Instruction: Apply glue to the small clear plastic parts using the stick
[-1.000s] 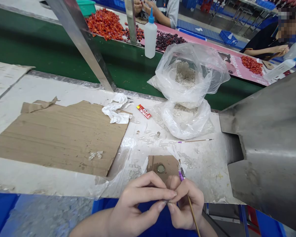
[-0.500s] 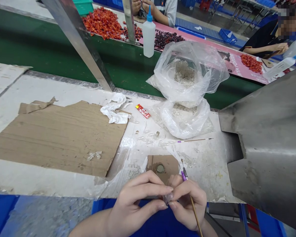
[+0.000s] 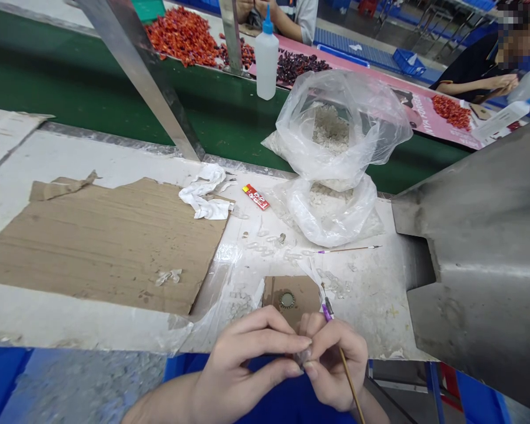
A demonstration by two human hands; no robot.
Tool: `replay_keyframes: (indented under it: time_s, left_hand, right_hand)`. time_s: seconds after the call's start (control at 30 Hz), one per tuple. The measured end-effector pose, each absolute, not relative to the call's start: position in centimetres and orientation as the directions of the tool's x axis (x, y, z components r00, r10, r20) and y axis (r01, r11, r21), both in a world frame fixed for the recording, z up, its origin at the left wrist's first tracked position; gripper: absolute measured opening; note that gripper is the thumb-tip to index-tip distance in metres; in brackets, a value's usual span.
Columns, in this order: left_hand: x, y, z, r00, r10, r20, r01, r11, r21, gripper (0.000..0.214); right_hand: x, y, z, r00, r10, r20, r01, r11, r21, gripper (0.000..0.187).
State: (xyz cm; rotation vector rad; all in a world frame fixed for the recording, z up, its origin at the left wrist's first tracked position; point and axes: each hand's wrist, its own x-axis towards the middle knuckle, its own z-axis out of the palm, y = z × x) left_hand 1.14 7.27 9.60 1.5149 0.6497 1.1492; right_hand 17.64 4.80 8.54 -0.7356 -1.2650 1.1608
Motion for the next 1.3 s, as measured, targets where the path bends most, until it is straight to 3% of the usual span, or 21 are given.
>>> replay_keyframes:
  time_s: [0.4, 1.1, 1.3]
  left_hand:
    - [1.1, 7.1, 9.3, 0.389, 0.872, 0.298, -0.229, -0.222, 0.948, 0.021]
    - [1.0, 7.3, 9.5, 0.412, 0.847, 0.336, -0.176, -0.288, 0.941, 0.019]
    - [1.4, 7.3, 9.0, 0.362, 0.879, 0.311, -0.139, -0.279, 0.950, 0.019]
  right_hand:
    - [18.0, 4.7, 8.3, -0.127, 0.949, 0.289, -0.311, 0.239, -0.920, 0.006]
    - [17.3, 4.8, 8.4, -0.063, 0.945, 0.321, -0.292, 0.290, -0.911, 0.013]
    - [18.4, 4.6, 7.9, -0.124, 0.955, 0.271, -0.183, 0.246, -0.952, 0.008]
